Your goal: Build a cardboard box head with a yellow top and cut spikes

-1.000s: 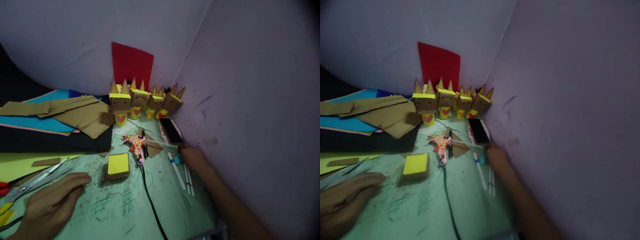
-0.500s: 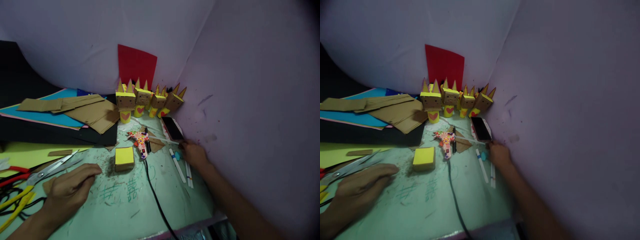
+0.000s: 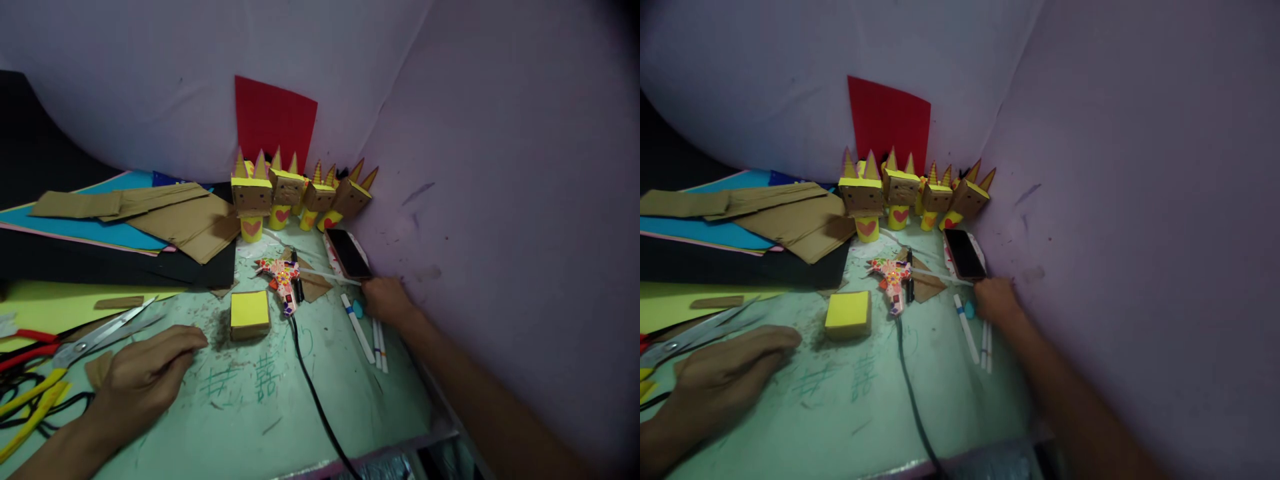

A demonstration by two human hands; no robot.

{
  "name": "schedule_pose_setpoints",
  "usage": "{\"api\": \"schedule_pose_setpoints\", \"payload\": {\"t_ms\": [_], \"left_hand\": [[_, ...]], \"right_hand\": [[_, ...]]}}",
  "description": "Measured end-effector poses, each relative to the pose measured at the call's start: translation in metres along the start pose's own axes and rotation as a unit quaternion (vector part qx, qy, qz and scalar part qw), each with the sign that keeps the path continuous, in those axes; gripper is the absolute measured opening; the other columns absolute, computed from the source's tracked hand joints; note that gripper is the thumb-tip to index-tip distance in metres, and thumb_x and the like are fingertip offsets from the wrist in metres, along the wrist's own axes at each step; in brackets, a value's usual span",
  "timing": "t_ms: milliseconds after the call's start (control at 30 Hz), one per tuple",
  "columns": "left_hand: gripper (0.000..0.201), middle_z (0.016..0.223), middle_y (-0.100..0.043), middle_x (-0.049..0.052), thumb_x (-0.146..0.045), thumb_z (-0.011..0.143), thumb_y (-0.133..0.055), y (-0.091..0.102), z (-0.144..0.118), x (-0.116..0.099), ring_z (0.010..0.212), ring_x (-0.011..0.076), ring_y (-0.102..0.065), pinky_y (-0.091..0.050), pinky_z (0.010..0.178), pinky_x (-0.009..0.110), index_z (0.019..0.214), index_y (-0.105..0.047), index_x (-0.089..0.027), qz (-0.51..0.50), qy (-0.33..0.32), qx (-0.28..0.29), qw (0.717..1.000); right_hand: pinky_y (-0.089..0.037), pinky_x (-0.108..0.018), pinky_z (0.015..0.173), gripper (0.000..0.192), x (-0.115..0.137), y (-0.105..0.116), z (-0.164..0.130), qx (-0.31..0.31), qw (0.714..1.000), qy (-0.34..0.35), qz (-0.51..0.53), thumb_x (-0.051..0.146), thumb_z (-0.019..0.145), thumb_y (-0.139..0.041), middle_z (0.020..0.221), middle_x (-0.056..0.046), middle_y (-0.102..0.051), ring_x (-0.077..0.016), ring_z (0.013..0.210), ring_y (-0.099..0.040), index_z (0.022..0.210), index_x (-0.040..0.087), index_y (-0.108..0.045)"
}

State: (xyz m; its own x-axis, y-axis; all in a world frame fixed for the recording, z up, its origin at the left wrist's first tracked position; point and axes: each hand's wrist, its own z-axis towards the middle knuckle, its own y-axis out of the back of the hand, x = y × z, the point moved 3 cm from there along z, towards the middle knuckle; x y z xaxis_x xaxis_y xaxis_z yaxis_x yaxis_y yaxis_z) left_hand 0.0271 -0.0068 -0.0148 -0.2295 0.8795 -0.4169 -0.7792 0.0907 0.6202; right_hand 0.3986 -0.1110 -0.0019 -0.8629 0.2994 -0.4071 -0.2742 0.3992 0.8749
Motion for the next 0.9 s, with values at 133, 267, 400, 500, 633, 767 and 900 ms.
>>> {"api": "schedule_pose_setpoints", "payload": {"t_ms": [133,267,400,500,633,767,900], "left_hand": [[0.012,0.079,-0.073,-0.002,-0.015,0.079,-0.055,0.0,-0.002,0.002,0.069,0.012,-0.069,-0.055,0.07,0.016,0.081,-0.065,-0.022,-0.008,0.005,0.004,1.0],[0.012,0.079,-0.073,0.0,-0.013,0.078,-0.056,0.0,-0.001,0.001,0.069,0.0127,-0.069,-0.055,0.07,0.017,0.081,-0.066,-0.021,-0.015,0.009,0.012,1.0],[0.013,0.079,-0.073,-0.001,-0.013,0.076,-0.057,0.0,-0.001,0.002,0.069,0.013,-0.069,-0.055,0.069,0.017,0.08,-0.067,-0.021,-0.034,0.019,0.015,0.999],[0.012,0.08,-0.072,0.0,-0.013,0.077,-0.057,-0.001,-0.002,0.003,0.069,0.0129,-0.069,-0.054,0.071,0.017,0.08,-0.066,-0.02,-0.035,0.016,0.015,0.999],[0.012,0.079,-0.073,0.0,-0.014,0.078,-0.056,0.0,-0.001,0.002,0.069,0.013,-0.069,-0.054,0.071,0.017,0.081,-0.066,-0.021,-0.024,0.004,0.01,1.0],[0.011,0.075,-0.073,0.0,-0.015,0.077,-0.058,0.007,0.004,-0.009,0.066,0.0133,-0.069,-0.054,0.068,0.018,0.081,-0.067,-0.021,-0.014,0.023,-0.037,0.999],[0.009,0.078,-0.073,-0.001,-0.021,0.079,-0.059,-0.002,0.008,-0.034,0.069,0.0137,-0.068,-0.052,0.067,0.019,0.084,-0.067,-0.023,-0.079,0.09,0.001,0.993]], "right_hand": [[-0.05,-0.036,0.071,0.018,-0.001,-0.003,-0.005,-0.019,1.0,0.001,-0.002,0.016,0.082,-0.056,0.086,-0.014,-0.073,-0.0241,0.08,-0.07,0.091,0.009,-0.069],[-0.048,-0.032,0.064,0.024,-0.002,-0.006,-0.015,-0.064,0.998,-0.018,0.007,0.012,0.083,-0.049,0.085,-0.014,-0.074,-0.0266,0.078,-0.07,0.094,0.013,-0.07],[-0.046,-0.03,0.064,0.027,-0.001,-0.009,-0.026,-0.114,0.992,-0.044,0.02,0.015,0.085,-0.048,0.091,-0.013,-0.074,-0.0266,0.081,-0.069,0.102,0.016,-0.069],[-0.044,-0.03,0.064,0.027,0.003,-0.007,-0.035,-0.145,0.987,-0.055,0.035,0.018,0.087,-0.046,0.094,-0.011,-0.074,-0.0264,0.083,-0.068,0.101,0.018,-0.07],[-0.043,-0.03,0.062,0.029,0.004,-0.001,-0.055,-0.176,0.978,-0.096,0.06,0.022,0.089,-0.043,0.093,-0.01,-0.074,-0.0262,0.08,-0.069,0.093,0.017,-0.072],[-0.043,-0.029,0.058,0.029,0.003,0.003,-0.08,-0.233,0.929,-0.194,0.215,0.031,0.084,-0.049,0.082,-0.007,-0.074,-0.023,0.069,-0.067,0.096,0.02,-0.072],[-0.037,-0.024,0.045,0.027,0.03,-0.002,-0.096,-0.169,0.74,-0.187,0.624,0.039,0.068,-0.059,0.059,-0.003,-0.067,-0.0148,0.047,-0.054,0.073,0.016,-0.074]]}}
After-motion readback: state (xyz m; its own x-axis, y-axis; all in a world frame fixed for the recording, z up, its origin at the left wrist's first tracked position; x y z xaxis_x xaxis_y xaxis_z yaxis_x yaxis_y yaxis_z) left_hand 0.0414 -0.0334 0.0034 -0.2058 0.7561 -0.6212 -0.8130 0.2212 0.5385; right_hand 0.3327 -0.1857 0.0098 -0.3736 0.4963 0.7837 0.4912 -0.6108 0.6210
